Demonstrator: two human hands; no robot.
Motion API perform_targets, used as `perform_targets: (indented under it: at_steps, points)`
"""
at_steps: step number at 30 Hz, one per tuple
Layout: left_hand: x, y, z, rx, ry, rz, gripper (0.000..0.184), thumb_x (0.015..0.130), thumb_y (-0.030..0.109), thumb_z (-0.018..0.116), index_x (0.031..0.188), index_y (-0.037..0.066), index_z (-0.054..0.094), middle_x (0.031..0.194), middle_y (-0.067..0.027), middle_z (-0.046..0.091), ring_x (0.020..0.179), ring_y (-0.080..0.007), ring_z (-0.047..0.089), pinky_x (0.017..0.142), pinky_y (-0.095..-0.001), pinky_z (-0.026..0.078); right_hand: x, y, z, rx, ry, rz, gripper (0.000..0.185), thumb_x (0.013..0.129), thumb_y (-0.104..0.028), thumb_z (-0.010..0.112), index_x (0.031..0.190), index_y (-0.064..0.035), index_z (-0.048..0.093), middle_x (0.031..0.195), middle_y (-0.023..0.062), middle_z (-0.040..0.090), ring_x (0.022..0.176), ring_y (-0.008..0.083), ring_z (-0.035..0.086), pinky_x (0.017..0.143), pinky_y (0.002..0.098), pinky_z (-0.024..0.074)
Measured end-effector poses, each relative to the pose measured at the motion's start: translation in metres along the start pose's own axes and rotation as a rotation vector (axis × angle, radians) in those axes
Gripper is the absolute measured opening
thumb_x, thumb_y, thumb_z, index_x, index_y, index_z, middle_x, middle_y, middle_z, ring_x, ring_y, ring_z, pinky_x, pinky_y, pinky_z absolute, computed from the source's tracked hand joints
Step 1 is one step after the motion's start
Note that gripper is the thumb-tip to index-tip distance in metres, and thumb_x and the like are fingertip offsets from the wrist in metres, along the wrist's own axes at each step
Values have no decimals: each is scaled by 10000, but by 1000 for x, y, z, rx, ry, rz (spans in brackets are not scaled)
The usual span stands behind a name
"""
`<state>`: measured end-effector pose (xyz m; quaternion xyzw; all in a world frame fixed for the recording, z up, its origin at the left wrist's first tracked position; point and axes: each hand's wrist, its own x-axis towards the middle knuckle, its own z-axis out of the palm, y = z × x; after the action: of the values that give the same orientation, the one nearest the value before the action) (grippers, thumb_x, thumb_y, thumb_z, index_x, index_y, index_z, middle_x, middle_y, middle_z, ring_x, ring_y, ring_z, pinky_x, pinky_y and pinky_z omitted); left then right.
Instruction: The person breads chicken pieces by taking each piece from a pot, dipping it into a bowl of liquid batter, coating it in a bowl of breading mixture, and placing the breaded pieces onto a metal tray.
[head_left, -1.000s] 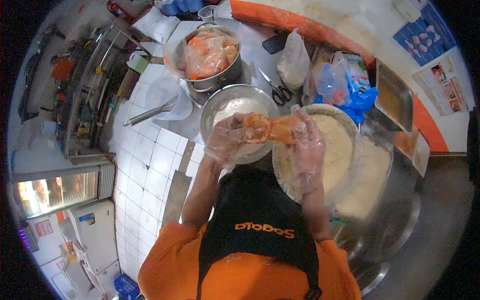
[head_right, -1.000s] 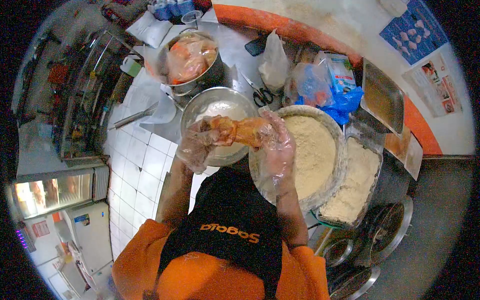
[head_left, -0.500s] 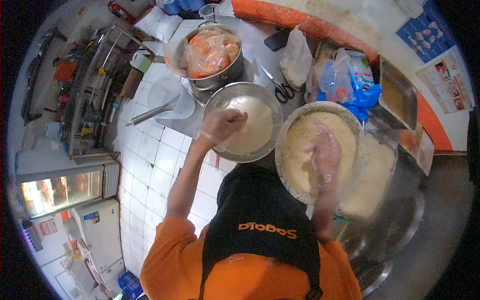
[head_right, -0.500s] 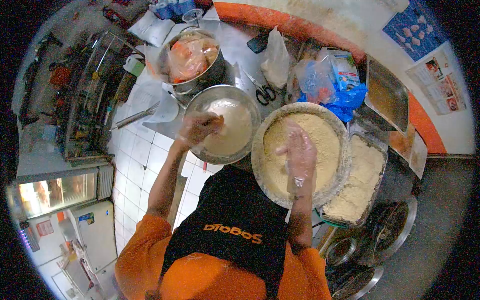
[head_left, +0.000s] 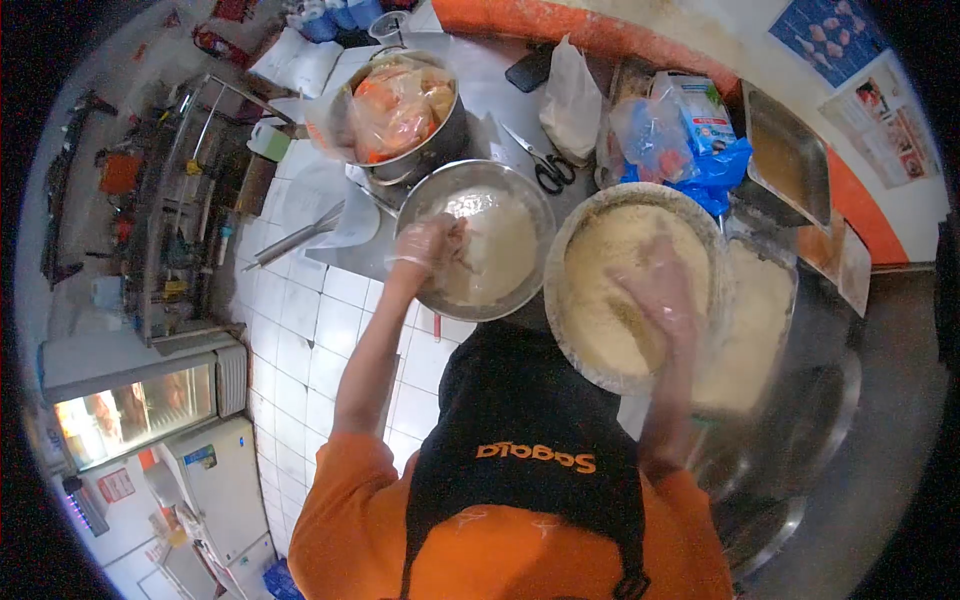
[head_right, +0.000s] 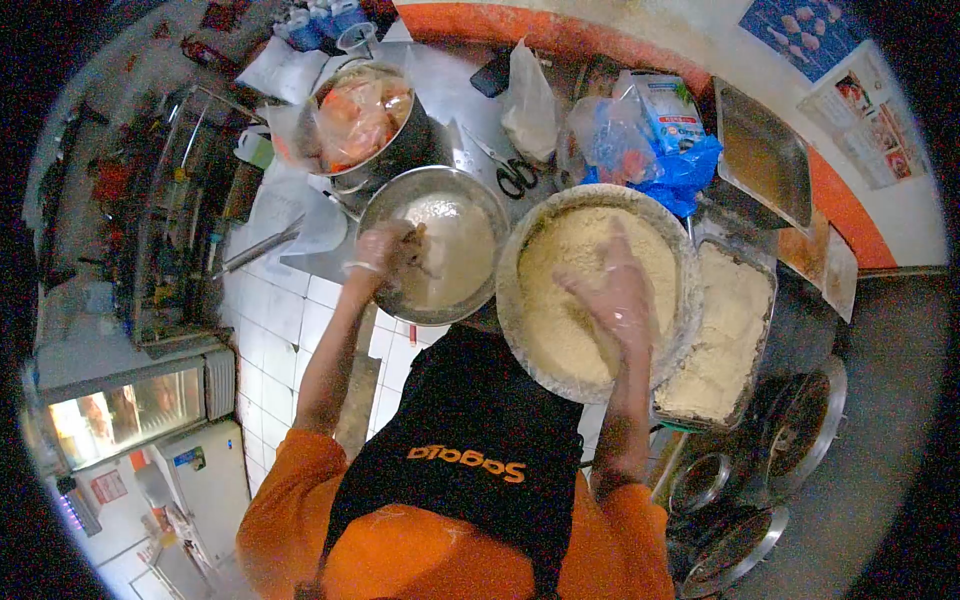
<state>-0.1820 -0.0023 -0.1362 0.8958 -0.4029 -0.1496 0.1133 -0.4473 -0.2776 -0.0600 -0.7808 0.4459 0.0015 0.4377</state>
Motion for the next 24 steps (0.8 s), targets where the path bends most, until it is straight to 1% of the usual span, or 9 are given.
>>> perform_targets:
  at_steps: [2, 4, 6, 8, 10, 11, 14, 19, 24]
  points:
    - [8, -5, 34, 245, -9, 1, 269, 845, 247, 699, 1084, 124, 701, 1035, -144, 719, 922, -312, 703, 803, -445, 557, 17, 28, 29, -735, 542, -841, 1024, 725, -477, 796, 1524, -66, 305, 1134, 179, 687, 1064, 261, 659, 959, 362, 492]
    - [8, -2, 40, 164, 74, 81, 265, 838, 229, 685, 1085, 131, 690, 1015, -145, 718, 913, -312, 706, 790, -460, 556, 19, 34, 45, -840, 458, -750, 940, 751, -461, 777, 1495, -70, 355, 1200, 178, 656, 1111, 243, 640, 986, 362, 481]
    - [12, 5, 37, -146, 97, -52, 228, 867, 355, 670, 897, 131, 704, 900, -188, 707, 839, -393, 682, 762, -473, 533, 20, 46, 48, -952, 367, -657, 859, 776, -445, 757, 1466, -73, 405, 1267, 176, 624, 1157, 225, 620, 1013, 362, 470]
    - [8, 11, 21, -217, 11, -115, 239, 866, 337, 706, 929, 107, 718, 846, -164, 722, 780, -314, 711, 718, -410, 556, 20, 65, 47, -216, -127, -167, 670, 820, -320, 719, 1401, -85, 483, 1328, 161, 588, 1234, 227, 573, 1033, 369, 456]
    - [8, -10, 35, -899, 44, -137, 273, 836, 248, 765, 965, 15, 708, 827, -124, 723, 743, -189, 703, 644, -336, 555, 28, 91, 51, -442, -31, -372, 601, 828, -257, 697, 1373, -91, 506, 1317, 158, 596, 1223, 239, 580, 1026, 374, 461]
    - [-6, 35, -18, -874, 36, -276, 274, 804, 119, 786, 983, -60, 681, 851, -94, 717, 743, -116, 669, 629, -280, 557, 28, 99, 54, -661, 54, -580, 538, 837, -193, 676, 1346, -96, 530, 1306, 155, 604, 1211, 251, 586, 1019, 378, 467]
    - [-28, 51, -58, -1077, 168, -126, 246, 810, 65, 762, 1003, -58, 673, 884, -97, 718, 757, -141, 672, 680, -283, 572, 11, 68, 34, -620, -85, -434, 592, 821, -156, 678, 1381, -94, 495, 1338, 167, 577, 1218, 293, 574, 1023, 398, 462]
    - [-30, 65, -72, -678, 305, -224, 207, 815, 52, 732, 984, -52, 675, 863, -101, 717, 770, -129, 671, 685, -277, 568, 8, 63, 30, -624, 27, -456, 755, 782, -244, 737, 1448, -93, 417, 1453, 195, 467, 1317, 343, 479, 1094, 415, 398]
    - [-16, 63, -43, -739, 289, -176, 194, 811, 78, 746, 957, -35, 684, 814, -89, 716, 700, -115, 664, 618, -258, 541, 9, 60, 43, -547, 128, -598, 841, 758, -348, 762, 1478, -123, 390, 1530, 196, 373, 1411, 354, 363, 1176, 447, 273]
